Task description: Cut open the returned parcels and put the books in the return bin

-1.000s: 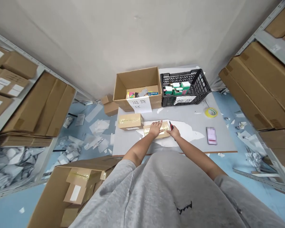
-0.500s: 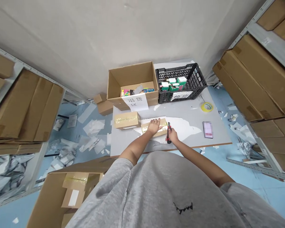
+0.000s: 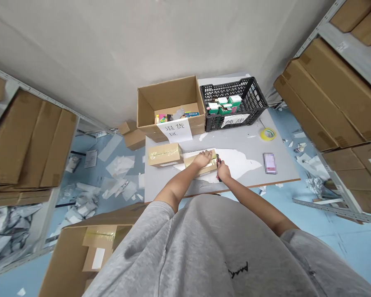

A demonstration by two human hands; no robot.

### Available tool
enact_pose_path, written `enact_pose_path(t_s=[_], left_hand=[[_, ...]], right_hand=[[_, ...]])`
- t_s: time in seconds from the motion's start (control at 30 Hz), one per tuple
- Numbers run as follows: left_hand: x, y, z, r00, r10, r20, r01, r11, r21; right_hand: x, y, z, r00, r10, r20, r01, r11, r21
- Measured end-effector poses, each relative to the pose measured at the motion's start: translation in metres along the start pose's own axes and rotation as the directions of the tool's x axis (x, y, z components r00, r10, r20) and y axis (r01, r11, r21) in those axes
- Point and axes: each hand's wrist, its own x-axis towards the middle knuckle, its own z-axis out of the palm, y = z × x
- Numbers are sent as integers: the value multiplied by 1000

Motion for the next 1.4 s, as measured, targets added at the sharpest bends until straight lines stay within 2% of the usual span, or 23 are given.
enact_pose_path(t_s=[0.13,0.33,0.5,0.6,0.67,0.77,0.93,1.07,1.23,1.4], left_hand=[[1,-5,-10,999,21,41,-22,1000,17],[-8,0,-1,996,-22,-84,20,999,-28],[-13,2,3,986,-60,-153,44,993,-108],[-14,4,5,974,-65,-219,34,989,-143],[-15,6,9,962,-58,-268,16,988,-154],[-20,9,17,946,-37,-322,-5,992,-127],[-29,7,34,911,56,-409,-86,995,-55],[-33,7,44,913,96,-397,-119,992,-32],[-29,15,44,931,11,-366,-30,998,-47],[-21,30,39,945,-39,-325,30,999,-35]], right_hand=[[1,-6,1,1000,13,-16,-14,999,-47],[2,-15,0,1000,28,-12,-29,999,-19],[-12,15,-7,999,6,36,-8,999,46],[-12,27,-13,997,-73,-33,76,994,84],[-4,22,-18,990,-104,-92,111,991,76],[18,0,-25,985,-111,-130,113,994,7],[56,-24,-33,991,-108,-78,98,987,-126],[76,-23,-33,992,-90,-87,68,972,-227],[88,-26,-27,987,-94,-128,48,945,-323],[86,-24,-29,989,-116,-92,83,950,-300]])
